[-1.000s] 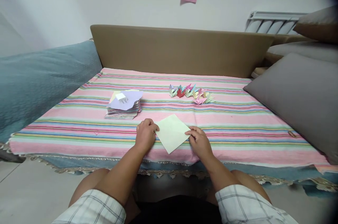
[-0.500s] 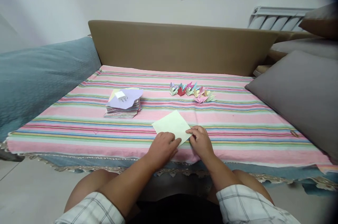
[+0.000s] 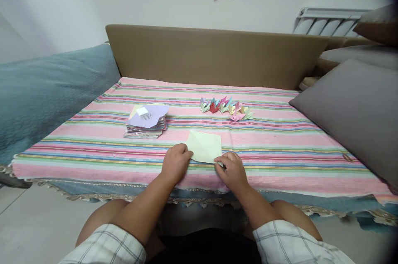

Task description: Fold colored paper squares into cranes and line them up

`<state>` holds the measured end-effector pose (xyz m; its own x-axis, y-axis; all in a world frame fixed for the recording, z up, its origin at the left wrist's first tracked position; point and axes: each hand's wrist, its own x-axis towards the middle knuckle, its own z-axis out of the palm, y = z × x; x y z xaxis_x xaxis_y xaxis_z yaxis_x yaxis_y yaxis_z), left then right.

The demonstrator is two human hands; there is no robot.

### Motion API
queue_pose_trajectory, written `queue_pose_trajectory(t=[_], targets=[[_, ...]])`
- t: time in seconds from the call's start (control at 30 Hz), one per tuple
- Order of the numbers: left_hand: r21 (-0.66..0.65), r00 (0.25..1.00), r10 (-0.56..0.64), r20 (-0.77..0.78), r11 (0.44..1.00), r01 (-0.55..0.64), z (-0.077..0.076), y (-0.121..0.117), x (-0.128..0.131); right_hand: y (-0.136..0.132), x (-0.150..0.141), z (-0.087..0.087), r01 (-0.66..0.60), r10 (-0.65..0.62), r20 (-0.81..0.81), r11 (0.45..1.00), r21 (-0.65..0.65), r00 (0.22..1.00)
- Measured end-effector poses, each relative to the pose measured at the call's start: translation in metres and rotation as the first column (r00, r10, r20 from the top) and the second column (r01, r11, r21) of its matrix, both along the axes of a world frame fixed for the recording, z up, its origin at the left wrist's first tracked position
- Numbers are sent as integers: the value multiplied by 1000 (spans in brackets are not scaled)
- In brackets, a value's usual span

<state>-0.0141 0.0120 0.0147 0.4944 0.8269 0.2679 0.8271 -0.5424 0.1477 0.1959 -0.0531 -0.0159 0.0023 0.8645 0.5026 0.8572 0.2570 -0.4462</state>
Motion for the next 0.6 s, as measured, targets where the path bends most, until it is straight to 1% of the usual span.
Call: queue_pose_trajectory(t=[0.1, 0.2, 0.27, 0.37, 0.43, 0.5, 0.6], targets=[[39, 1000, 1, 2, 999, -1, 1, -2, 1, -5, -9, 2, 12, -16, 68, 999, 51, 998], [124, 994, -108, -5, 986, 108, 0, -7, 3, -10, -17, 5, -41, 32, 105, 995, 90, 994], [143, 984, -175, -15, 974, 176, -2, -10, 5, -11, -21, 5, -101, 91, 117, 991, 83, 989], [97, 984, -175, -26, 979, 177, -5, -10, 5, -11, -24, 5, -188, 181, 132, 981, 47, 975], [50, 986, -162, -34, 985, 164, -5, -8, 5, -9, -23, 5, -212, 207, 130, 977, 30, 970], [16, 987, -159, -38, 987, 159, -5, -5, 3, -6, -19, 4, -197, 194, 121, 980, 16, 973], [12, 984, -175, -22, 984, 175, -6, -3, 1, 3, -8, 6, -155, 157, 118, 988, -24, 981]])
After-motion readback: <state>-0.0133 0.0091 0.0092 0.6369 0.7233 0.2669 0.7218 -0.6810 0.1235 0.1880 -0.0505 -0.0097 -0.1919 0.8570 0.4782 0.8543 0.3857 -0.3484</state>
